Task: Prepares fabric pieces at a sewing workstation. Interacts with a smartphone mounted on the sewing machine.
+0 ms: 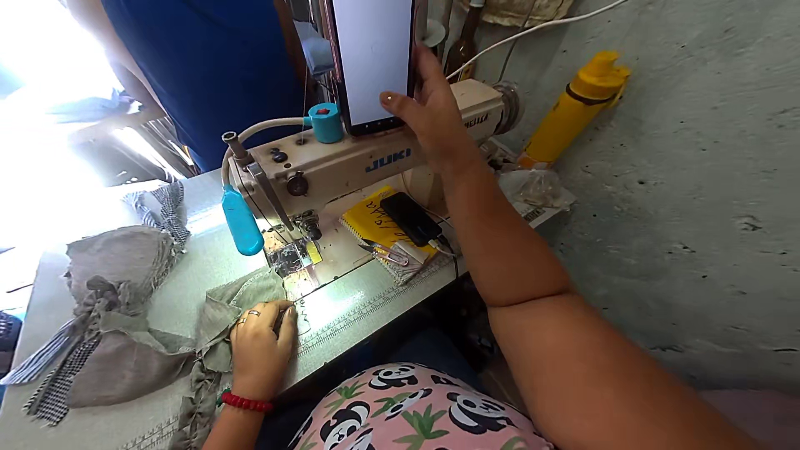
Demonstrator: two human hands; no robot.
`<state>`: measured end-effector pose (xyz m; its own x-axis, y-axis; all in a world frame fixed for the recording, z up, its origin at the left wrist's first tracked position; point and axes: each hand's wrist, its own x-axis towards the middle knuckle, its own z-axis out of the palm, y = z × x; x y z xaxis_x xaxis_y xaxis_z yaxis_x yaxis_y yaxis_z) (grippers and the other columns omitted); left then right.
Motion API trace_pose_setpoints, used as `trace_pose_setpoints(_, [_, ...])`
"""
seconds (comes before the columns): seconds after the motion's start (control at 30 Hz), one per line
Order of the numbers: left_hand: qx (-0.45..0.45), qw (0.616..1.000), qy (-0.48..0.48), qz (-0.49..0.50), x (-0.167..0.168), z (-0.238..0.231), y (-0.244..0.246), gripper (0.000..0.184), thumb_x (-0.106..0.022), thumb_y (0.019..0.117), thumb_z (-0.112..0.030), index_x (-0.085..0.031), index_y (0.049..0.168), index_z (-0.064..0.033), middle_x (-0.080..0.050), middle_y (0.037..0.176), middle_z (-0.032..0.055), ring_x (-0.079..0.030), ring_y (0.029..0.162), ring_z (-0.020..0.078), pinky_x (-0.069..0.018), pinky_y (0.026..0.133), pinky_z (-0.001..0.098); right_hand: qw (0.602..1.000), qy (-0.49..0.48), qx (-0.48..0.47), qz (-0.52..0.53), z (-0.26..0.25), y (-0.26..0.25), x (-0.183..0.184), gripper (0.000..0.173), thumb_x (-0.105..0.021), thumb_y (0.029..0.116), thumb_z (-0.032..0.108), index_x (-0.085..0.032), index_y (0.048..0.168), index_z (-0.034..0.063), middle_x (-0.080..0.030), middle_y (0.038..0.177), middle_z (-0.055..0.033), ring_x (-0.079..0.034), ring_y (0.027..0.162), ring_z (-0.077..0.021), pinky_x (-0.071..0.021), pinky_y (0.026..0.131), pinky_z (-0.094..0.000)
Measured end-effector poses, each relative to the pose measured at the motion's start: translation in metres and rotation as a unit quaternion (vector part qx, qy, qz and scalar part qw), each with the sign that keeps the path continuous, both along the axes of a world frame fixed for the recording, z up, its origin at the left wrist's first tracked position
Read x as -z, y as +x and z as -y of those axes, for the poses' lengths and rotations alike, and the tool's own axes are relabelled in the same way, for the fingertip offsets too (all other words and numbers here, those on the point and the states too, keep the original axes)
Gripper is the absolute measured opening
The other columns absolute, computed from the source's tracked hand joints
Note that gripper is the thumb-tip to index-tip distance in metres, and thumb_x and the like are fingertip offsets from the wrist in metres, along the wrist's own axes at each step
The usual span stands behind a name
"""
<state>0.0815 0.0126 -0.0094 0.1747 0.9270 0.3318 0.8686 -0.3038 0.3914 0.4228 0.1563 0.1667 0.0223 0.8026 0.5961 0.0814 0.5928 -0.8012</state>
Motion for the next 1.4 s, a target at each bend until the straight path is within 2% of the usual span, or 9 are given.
trace_pose_setpoints(0.13, [-0.004, 1.0, -0.01, 0.011, -0.001, 0.0, 0.0, 0.043, -0.045, 0.0992, -0.037, -0.075, 0.1, -0.0068, -0.07, 0.095, 0.0165, -0.066, 0.099, 0.0385, -0.0471, 0.088, 0.0616, 0.999, 0.006, -0.045, -0.004, -0.003, 0.004, 0.01, 0.081, -0.067, 0.0906, 0.001, -0.019, 0.156, -0.0069, -0.049, 0.144, -0.0213, -0.061, 0.124, -0.0221, -0.0563, 0.101, -0.0353])
trace_pose_setpoints(0.3, [-0.008, 1.0, -0.01, 0.027, -0.002, 0.0, 0.0, 0.041, -0.048, 0.0985, -0.038, -0.076, 0.099, -0.0085, -0.07, 0.098, 0.0155, -0.066, 0.1, 0.0367, -0.0469, 0.087, 0.0608, 1.0, 0.018, -0.012, 0.019, -0.005, 0.005, 0.014, 0.091, -0.074, 0.0855, 0.004, -0.019, 0.157, -0.0063, -0.041, 0.15, -0.024, -0.057, 0.129, -0.0238, -0.0558, 0.102, -0.0344])
trace_pose_setpoints(0.43, [-0.009, 0.999, -0.012, 0.029, -0.001, 0.0, 0.0, 0.041, -0.048, 0.0985, -0.038, -0.076, 0.099, -0.0082, -0.07, 0.098, 0.0153, -0.066, 0.1, 0.0365, -0.0467, 0.088, 0.0608, 0.999, 0.031, 0.004, 0.036, -0.008, 0.003, 0.014, 0.093, -0.077, 0.0839, 0.004, -0.02, 0.156, -0.0076, -0.044, 0.148, -0.0243, -0.059, 0.127, -0.0223, -0.0561, 0.101, -0.0325])
trace_pose_setpoints(0.57, [-0.005, 1.0, -0.006, 0.028, -0.001, 0.0, 0.0, 0.042, -0.047, 0.0981, -0.038, -0.076, 0.098, -0.0081, -0.07, 0.097, 0.0153, -0.066, 0.099, 0.036, -0.047, 0.087, 0.0601, 0.999, 0.025, -0.008, 0.034, -0.007, 0.005, 0.014, 0.09, -0.075, 0.0863, 0.005, -0.02, 0.157, -0.0072, -0.042, 0.15, -0.0248, -0.059, 0.127, -0.0232, -0.0559, 0.102, -0.0333])
trace_pose_setpoints(0.7, [-0.005, 1.0, -0.007, 0.026, -0.001, 0.0, 0.0, 0.041, -0.048, 0.0987, -0.037, -0.076, 0.098, -0.0073, -0.071, 0.099, 0.0166, -0.066, 0.101, 0.0375, -0.047, 0.088, 0.0612, 0.999, 0.008, -0.011, 0.03, -0.004, 0.006, 0.011, 0.085, -0.07, 0.0882, 0.003, -0.021, 0.157, -0.0056, -0.044, 0.148, -0.0232, -0.059, 0.127, -0.0222, -0.056, 0.101, -0.0333])
trace_pose_setpoints(1.03, [-0.009, 1.0, -0.01, 0.027, 0.0, -0.001, 0.0, 0.042, -0.047, 0.0988, -0.038, -0.076, 0.098, -0.0076, -0.071, 0.099, 0.0162, -0.066, 0.101, 0.0379, -0.0466, 0.088, 0.061, 0.999, 0.011, -0.028, 0.043, -0.004, 0.008, 0.009, 0.085, -0.067, 0.0897, 0.002, -0.017, 0.157, -0.0067, -0.046, 0.149, -0.0222, -0.056, 0.131, -0.0193, -0.0517, 0.106, -0.0309])
trace_pose_setpoints(1.2, [-0.007, 1.0, -0.006, 0.03, 0.0, -0.001, -0.001, 0.042, -0.047, 0.0984, -0.038, -0.076, 0.098, -0.0074, -0.07, 0.099, 0.0164, -0.066, 0.101, 0.0376, -0.0466, 0.088, 0.0606, 0.997, 0.006, -0.072, 0.023, -0.005, 0.016, 0.006, 0.073, -0.062, 0.0933, 0.002, -0.024, 0.155, -0.007, -0.053, 0.14, -0.0189, -0.061, 0.122, -0.018, -0.0536, 0.103, -0.0322])
trace_pose_setpoints(1.33, [-0.007, 0.999, -0.008, 0.032, 0.0, -0.001, -0.001, 0.042, -0.047, 0.0987, -0.039, -0.076, 0.099, -0.0077, -0.07, 0.099, 0.0161, -0.066, 0.1, 0.037, -0.0467, 0.088, 0.0597, 0.994, -0.005, -0.109, 0.006, -0.007, 0.023, 0.006, 0.073, -0.061, 0.0927, 0.0, -0.024, 0.155, -0.006, -0.055, 0.137, -0.0173, -0.063, 0.119, -0.019, -0.0548, 0.101, -0.0347])
trace_pose_setpoints(1.4, [-0.007, 0.999, -0.009, 0.033, 0.0, 0.0, 0.0, 0.042, -0.048, 0.0983, -0.039, -0.076, 0.099, -0.0073, -0.07, 0.099, 0.0166, -0.066, 0.1, 0.0372, -0.0465, 0.088, 0.0605, 0.994, -0.021, -0.105, -0.009, -0.006, 0.022, 0.004, 0.068, -0.059, 0.096, 0.004, -0.027, 0.155, -0.0032, -0.056, 0.135, -0.0162, -0.063, 0.117, -0.0197, -0.0554, 0.1, -0.036])
